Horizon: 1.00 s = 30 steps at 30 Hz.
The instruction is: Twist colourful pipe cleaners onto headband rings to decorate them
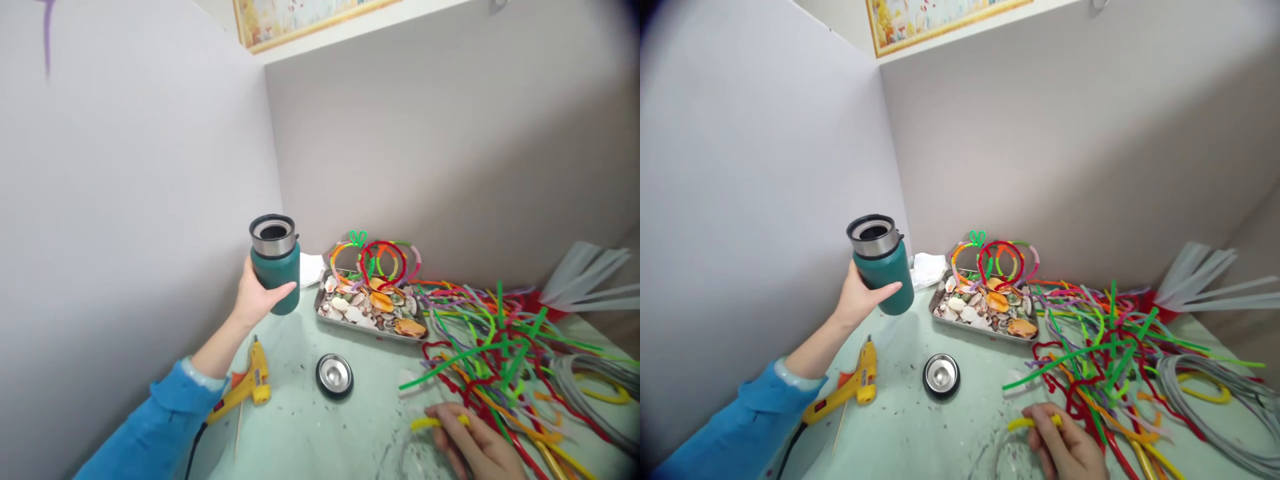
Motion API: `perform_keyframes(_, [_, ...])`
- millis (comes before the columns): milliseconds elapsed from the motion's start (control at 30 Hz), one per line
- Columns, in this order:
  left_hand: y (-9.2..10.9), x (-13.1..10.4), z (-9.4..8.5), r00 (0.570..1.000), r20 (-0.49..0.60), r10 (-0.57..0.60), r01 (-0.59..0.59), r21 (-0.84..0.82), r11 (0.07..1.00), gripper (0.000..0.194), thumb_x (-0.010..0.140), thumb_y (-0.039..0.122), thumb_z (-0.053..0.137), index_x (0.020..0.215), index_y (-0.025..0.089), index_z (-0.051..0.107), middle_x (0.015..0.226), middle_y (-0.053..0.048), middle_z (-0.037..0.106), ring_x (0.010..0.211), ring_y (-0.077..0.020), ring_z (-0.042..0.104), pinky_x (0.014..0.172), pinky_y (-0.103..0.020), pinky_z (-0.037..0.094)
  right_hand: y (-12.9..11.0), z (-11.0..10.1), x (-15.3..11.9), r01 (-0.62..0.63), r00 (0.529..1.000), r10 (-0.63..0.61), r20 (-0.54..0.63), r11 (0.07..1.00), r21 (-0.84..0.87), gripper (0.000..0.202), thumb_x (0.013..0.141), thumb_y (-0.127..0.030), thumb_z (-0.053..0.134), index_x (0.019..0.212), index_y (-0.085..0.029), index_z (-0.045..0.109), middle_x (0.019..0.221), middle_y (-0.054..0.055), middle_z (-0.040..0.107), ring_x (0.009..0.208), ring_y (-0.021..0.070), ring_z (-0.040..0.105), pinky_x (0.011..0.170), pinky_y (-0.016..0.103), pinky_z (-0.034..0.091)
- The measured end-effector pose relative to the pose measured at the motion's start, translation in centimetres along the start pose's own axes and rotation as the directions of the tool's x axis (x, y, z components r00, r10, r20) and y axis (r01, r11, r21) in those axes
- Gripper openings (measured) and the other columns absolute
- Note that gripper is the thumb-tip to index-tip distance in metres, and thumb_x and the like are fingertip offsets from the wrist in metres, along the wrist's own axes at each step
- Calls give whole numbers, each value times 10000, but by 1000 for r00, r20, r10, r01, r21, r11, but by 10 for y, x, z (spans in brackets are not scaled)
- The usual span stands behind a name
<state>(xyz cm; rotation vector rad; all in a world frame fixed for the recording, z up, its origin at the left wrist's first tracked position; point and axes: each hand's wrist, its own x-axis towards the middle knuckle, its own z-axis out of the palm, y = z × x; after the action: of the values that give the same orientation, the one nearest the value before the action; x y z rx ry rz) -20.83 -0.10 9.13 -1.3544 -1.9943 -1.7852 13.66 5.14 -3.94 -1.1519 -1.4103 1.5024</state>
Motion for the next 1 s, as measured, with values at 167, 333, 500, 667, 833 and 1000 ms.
perform_keyframes(167, [-45,-1,1,985,-86,-152,156,43,987,820,508,333,817,1219,191,433,1208,-133,559,1112,-307,548,928,-456,451,-3,0,0,-1,1000,1,18,1000,-22,542,622,-674,619,739,-145,652,519,18,553,362,78,379,376,215,305])
perform_keyframes(333, [-59,-2,-1,974,-122,-192,199,51,979,828,498,348,819,1216,192,437,1195,-132,565,1105,-311,549,925,-481,446,0,-1,2,0,1000,1,25,999,-36,538,651,-669,599,761,-145,656,524,16,550,363,79,376,381,219,315])
perform_keyframes(500, [-59,-6,1,980,-66,-186,191,75,979,819,497,349,821,1213,209,448,1190,-122,570,1100,-312,553,924,-480,448,0,-1,1,-8,1000,10,23,999,-45,543,649,-672,598,758,-143,654,532,18,556,368,76,377,390,218,312])
perform_keyframes(667, [-67,-8,-2,961,-60,-271,275,81,958,834,504,362,818,1221,183,430,1193,-146,566,1088,-318,558,909,-484,454,-1,-1,0,-19,1000,19,14,999,-30,543,629,-668,618,759,-142,648,520,14,546,361,78,363,375,221,286])
perform_keyframes(833, [-50,-15,-13,982,-18,-186,187,114,976,811,546,326,791,1250,188,413,1222,-133,531,1126,-294,527,962,-469,419,0,-1,0,-12,1000,12,14,1000,-13,509,644,-640,628,766,-146,632,525,11,548,368,82,376,378,218,285])
perform_keyframes(1000, [-3,-50,-14,975,-143,171,-116,331,936,635,703,295,658,1279,205,407,1283,-125,440,1168,-277,465,1008,-463,365,0,-1,-1,-12,1000,12,28,1000,6,480,670,-615,627,782,-149,617,539,4,547,369,74,370,375,211,284])
